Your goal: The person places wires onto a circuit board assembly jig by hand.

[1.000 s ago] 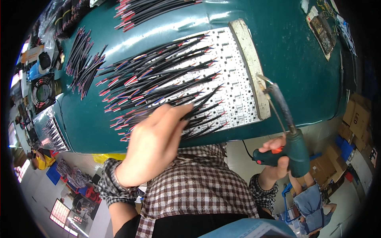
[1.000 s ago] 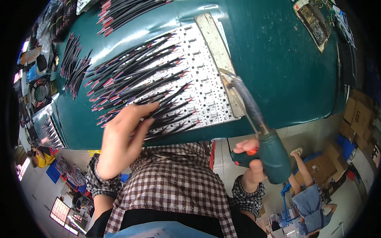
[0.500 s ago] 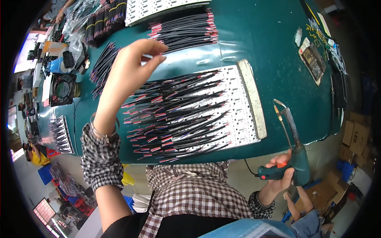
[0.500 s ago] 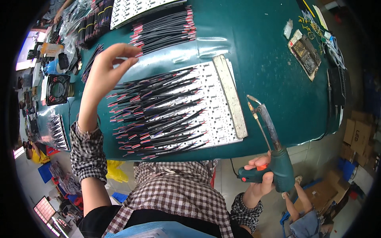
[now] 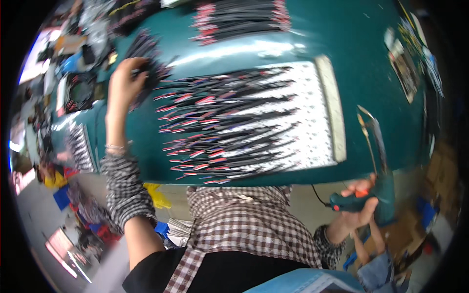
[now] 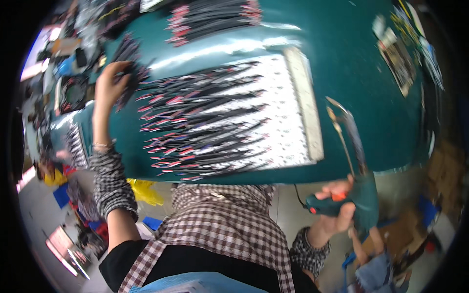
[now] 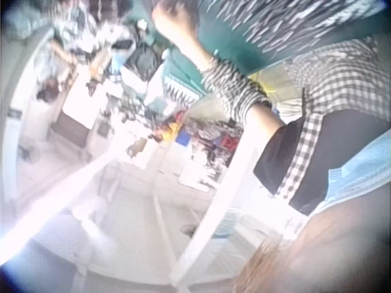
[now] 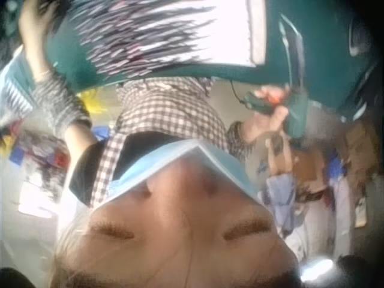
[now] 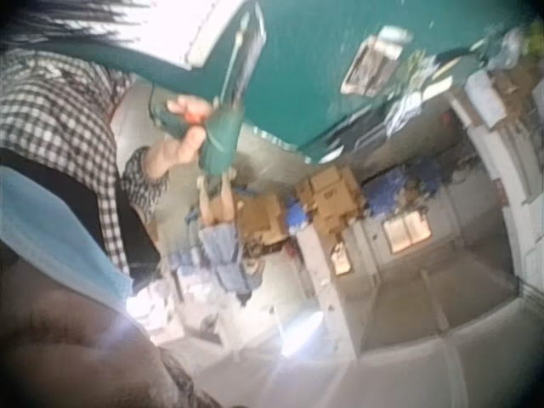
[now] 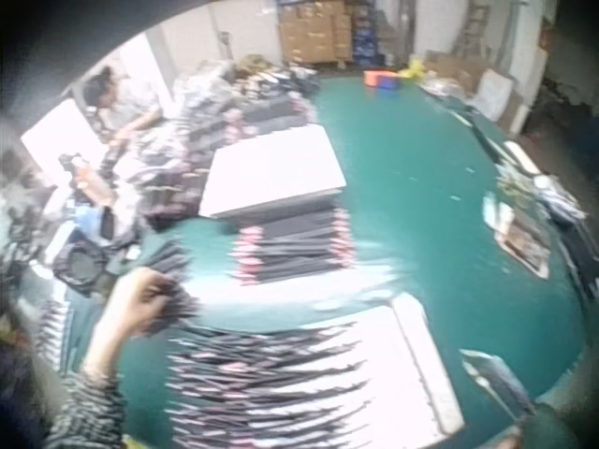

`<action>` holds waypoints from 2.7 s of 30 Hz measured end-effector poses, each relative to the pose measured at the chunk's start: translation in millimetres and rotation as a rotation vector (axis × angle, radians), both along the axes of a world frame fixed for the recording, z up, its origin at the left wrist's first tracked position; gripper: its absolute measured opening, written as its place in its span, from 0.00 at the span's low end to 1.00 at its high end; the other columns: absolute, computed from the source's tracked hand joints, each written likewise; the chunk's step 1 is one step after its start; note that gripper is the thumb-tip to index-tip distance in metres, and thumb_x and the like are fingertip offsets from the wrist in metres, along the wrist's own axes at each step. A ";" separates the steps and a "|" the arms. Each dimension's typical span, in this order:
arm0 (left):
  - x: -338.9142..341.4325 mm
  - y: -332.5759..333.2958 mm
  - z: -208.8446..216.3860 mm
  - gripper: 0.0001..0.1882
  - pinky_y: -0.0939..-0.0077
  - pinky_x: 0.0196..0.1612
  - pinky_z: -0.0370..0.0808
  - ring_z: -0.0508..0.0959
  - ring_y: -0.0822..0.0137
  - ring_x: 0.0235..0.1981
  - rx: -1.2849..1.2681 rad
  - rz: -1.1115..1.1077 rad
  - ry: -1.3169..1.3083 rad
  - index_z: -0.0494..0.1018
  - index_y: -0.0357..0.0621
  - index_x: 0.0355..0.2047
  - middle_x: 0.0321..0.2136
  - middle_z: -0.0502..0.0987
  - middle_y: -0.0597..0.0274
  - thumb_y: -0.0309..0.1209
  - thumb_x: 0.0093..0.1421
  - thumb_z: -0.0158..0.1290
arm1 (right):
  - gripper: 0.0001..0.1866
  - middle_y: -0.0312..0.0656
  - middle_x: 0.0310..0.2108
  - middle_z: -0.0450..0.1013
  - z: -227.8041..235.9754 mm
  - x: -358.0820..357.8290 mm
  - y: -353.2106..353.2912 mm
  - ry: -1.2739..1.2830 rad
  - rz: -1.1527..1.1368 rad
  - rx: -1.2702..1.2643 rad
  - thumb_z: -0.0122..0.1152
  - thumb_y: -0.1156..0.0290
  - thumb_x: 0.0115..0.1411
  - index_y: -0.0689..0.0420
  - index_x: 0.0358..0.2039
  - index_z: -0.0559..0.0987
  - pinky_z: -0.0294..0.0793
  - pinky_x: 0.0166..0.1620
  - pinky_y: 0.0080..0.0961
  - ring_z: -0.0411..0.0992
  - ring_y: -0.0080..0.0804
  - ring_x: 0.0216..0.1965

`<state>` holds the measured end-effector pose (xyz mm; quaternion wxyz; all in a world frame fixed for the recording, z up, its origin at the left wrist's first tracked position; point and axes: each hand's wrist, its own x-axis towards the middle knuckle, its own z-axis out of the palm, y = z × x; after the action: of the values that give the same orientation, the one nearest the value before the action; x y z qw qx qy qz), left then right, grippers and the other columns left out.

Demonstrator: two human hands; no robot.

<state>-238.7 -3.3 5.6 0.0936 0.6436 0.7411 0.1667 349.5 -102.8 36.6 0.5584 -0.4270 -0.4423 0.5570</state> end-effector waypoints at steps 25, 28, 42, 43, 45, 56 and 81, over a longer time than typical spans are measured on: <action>22.7 -0.3 -9.1 0.15 0.75 0.42 0.74 0.77 0.69 0.36 0.650 0.331 -0.108 0.70 0.36 0.49 0.37 0.78 0.55 0.36 0.73 0.47 | 0.36 0.52 0.38 0.74 2.1 -20.4 7.5 0.072 -0.088 0.006 0.54 0.56 0.68 0.77 0.61 0.60 0.84 0.37 0.28 0.79 0.40 0.37; 33.0 -5.4 -14.0 0.12 0.81 0.32 0.72 0.71 0.76 0.27 0.768 0.277 -0.295 0.66 0.35 0.43 0.30 0.74 0.61 0.34 0.73 0.48 | 0.36 0.52 0.38 0.74 3.1 -19.4 7.4 0.043 -0.128 0.006 0.54 0.57 0.68 0.77 0.61 0.60 0.84 0.36 0.27 0.79 0.41 0.36; 48.6 -18.0 -10.8 0.33 0.79 0.30 0.76 0.76 0.71 0.25 0.902 0.176 -0.526 0.44 0.38 0.68 0.35 0.79 0.46 0.26 0.70 0.49 | 0.37 0.51 0.37 0.74 3.0 -20.2 7.3 0.024 -0.119 -0.002 0.55 0.55 0.68 0.78 0.61 0.59 0.83 0.37 0.28 0.79 0.40 0.33; 49.0 -14.9 -9.1 0.37 0.78 0.33 0.77 0.77 0.70 0.26 0.858 0.147 -0.596 0.38 0.42 0.71 0.39 0.80 0.41 0.24 0.71 0.48 | 0.37 0.51 0.37 0.74 2.5 -20.1 7.8 0.033 -0.117 -0.002 0.55 0.55 0.68 0.78 0.61 0.59 0.83 0.37 0.28 0.79 0.40 0.33; 57.2 -11.2 -8.5 0.39 0.78 0.35 0.78 0.78 0.69 0.27 0.812 0.099 -0.616 0.34 0.44 0.71 0.40 0.80 0.41 0.24 0.71 0.48 | 0.37 0.51 0.38 0.74 2.1 -20.1 8.5 0.037 -0.117 -0.005 0.54 0.55 0.68 0.77 0.61 0.59 0.83 0.38 0.28 0.79 0.40 0.33; 60.4 6.3 -14.1 0.16 0.70 0.56 0.76 0.79 0.62 0.53 0.502 0.046 -0.582 0.71 0.27 0.54 0.50 0.79 0.50 0.27 0.74 0.42 | 0.36 0.51 0.38 0.74 2.3 -19.2 5.2 0.033 -0.132 -0.015 0.54 0.55 0.67 0.77 0.60 0.61 0.84 0.36 0.27 0.79 0.39 0.33; 277.3 -46.8 61.1 0.06 0.87 0.20 0.63 0.68 0.82 0.17 -0.562 0.061 -1.335 0.71 0.39 0.36 0.25 0.80 0.63 0.25 0.64 0.57 | 0.37 0.49 0.36 0.75 1.3 -14.4 -8.4 0.056 -0.073 -0.040 0.56 0.53 0.65 0.76 0.60 0.63 0.83 0.35 0.27 0.78 0.39 0.32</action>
<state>38.6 -50.1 66.6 0.6832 0.3352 0.5586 0.3300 335.1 -111.2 37.8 0.5820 -0.4380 -0.3994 0.5568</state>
